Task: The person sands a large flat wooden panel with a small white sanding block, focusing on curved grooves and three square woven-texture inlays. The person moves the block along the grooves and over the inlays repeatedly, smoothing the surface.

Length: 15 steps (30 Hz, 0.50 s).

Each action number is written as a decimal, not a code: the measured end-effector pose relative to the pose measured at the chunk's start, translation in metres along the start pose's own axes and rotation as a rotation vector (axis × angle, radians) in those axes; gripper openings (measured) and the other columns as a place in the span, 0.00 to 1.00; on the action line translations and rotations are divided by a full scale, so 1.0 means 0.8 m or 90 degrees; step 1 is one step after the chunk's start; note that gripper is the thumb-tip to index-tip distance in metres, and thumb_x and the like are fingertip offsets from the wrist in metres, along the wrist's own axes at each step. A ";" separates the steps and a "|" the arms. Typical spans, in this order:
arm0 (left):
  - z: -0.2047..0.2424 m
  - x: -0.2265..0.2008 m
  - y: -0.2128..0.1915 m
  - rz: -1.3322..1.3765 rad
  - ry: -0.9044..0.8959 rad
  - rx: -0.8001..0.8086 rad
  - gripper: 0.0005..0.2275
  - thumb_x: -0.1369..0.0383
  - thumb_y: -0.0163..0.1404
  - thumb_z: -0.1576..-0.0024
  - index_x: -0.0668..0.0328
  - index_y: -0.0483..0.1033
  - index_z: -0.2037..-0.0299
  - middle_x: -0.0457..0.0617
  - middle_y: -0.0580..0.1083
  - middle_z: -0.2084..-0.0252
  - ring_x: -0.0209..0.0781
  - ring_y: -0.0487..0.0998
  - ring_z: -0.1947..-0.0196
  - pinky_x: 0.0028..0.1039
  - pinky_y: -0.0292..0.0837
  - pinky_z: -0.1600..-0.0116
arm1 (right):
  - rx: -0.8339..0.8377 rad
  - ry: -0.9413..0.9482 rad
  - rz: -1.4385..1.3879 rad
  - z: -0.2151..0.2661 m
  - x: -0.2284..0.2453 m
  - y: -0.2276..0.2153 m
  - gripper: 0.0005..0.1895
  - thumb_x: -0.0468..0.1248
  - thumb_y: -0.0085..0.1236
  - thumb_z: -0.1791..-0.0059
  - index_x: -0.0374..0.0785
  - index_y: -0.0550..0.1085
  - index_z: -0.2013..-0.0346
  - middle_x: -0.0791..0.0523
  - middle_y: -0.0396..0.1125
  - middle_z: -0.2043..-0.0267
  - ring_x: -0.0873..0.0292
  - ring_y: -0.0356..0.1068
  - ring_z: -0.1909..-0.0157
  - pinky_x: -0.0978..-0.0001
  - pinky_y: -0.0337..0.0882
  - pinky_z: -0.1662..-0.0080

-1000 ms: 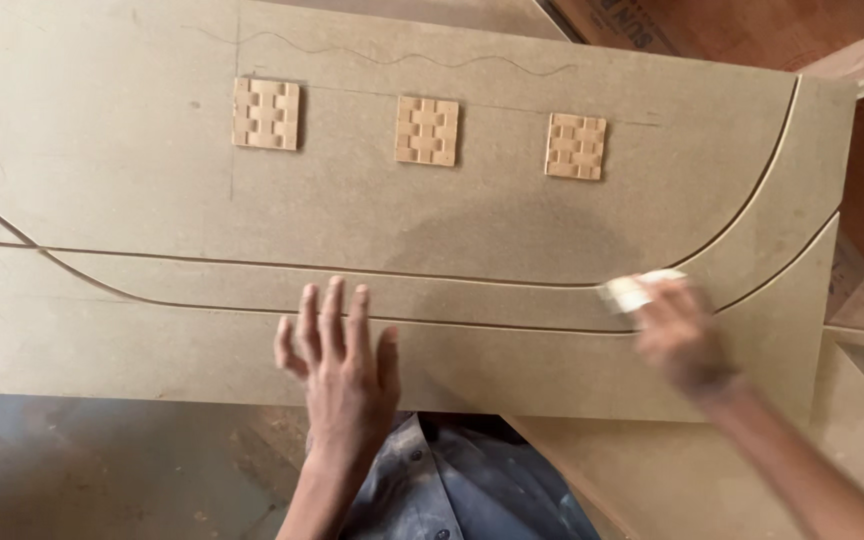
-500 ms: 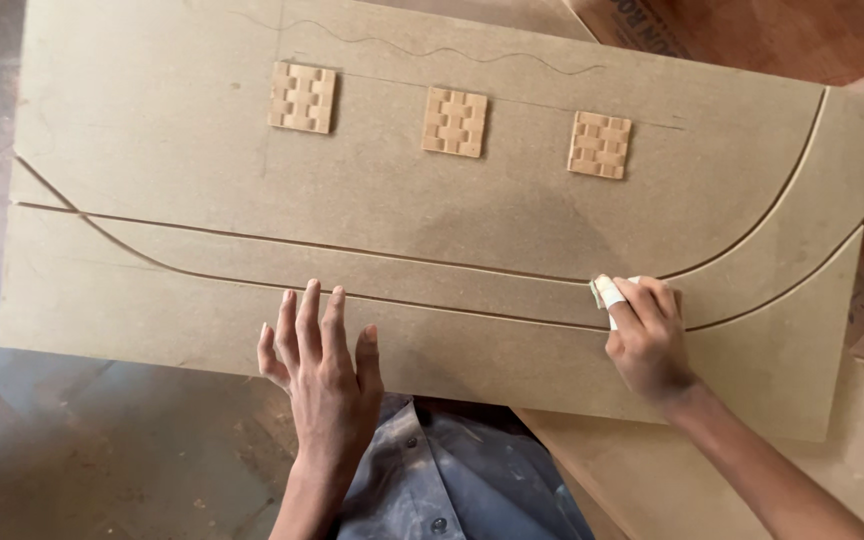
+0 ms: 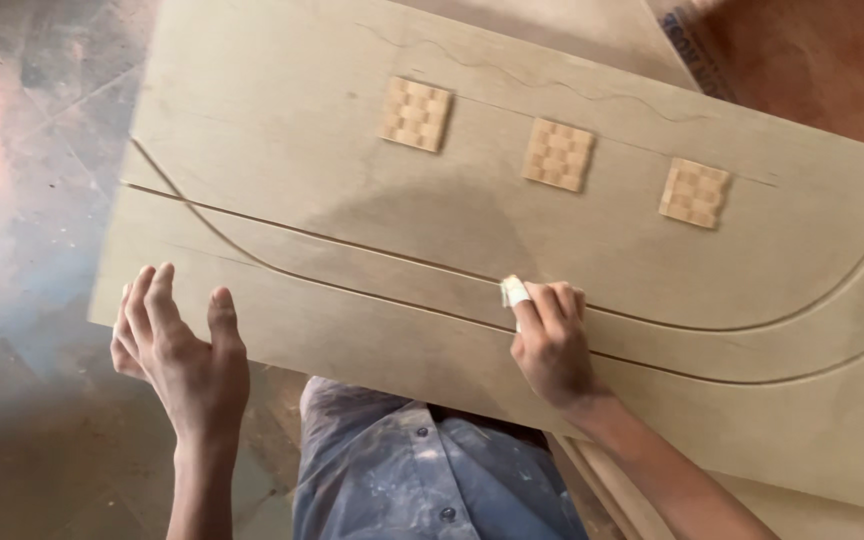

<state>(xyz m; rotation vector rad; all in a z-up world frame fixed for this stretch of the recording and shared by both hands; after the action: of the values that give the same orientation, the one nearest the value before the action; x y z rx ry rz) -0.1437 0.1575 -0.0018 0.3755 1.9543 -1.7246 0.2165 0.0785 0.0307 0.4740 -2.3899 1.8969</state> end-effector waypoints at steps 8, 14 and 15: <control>-0.153 0.115 0.007 -0.053 -0.028 0.074 0.28 0.55 0.50 0.34 0.70 0.63 0.32 0.69 0.60 0.30 0.67 0.55 0.30 0.59 0.38 0.31 | 0.005 -0.032 0.013 -0.109 0.140 0.081 0.26 0.27 0.54 0.62 0.23 0.72 0.49 0.44 0.67 0.52 0.45 0.65 0.52 0.51 0.65 0.47; -0.196 0.132 0.049 0.194 -0.099 0.255 0.18 0.57 0.42 0.33 0.65 0.76 0.46 0.65 0.77 0.49 0.61 0.78 0.49 0.47 0.70 0.42 | 0.019 -0.021 -0.016 -0.195 0.249 0.154 0.29 0.28 0.54 0.61 0.23 0.71 0.45 0.44 0.66 0.51 0.46 0.65 0.51 0.53 0.65 0.45; -0.189 0.140 0.059 0.169 -0.149 0.300 0.19 0.56 0.42 0.33 0.67 0.75 0.50 0.65 0.77 0.53 0.61 0.78 0.53 0.47 0.71 0.46 | 0.025 -0.017 -0.004 -0.203 0.260 0.159 0.28 0.28 0.54 0.61 0.22 0.72 0.45 0.44 0.66 0.51 0.46 0.65 0.52 0.52 0.65 0.46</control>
<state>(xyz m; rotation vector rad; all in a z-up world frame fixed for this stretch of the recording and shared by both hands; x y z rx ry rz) -0.2406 0.2996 -0.0910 0.5421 1.2629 -1.9360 -0.0399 0.2168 -0.0019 0.5117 -2.3691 1.9497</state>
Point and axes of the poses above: each hand's wrist, its own z-axis away from the middle knuckle, its own y-axis out of the palm, x = y × z, the point moved 9 cm from there along -z, towards the middle knuckle
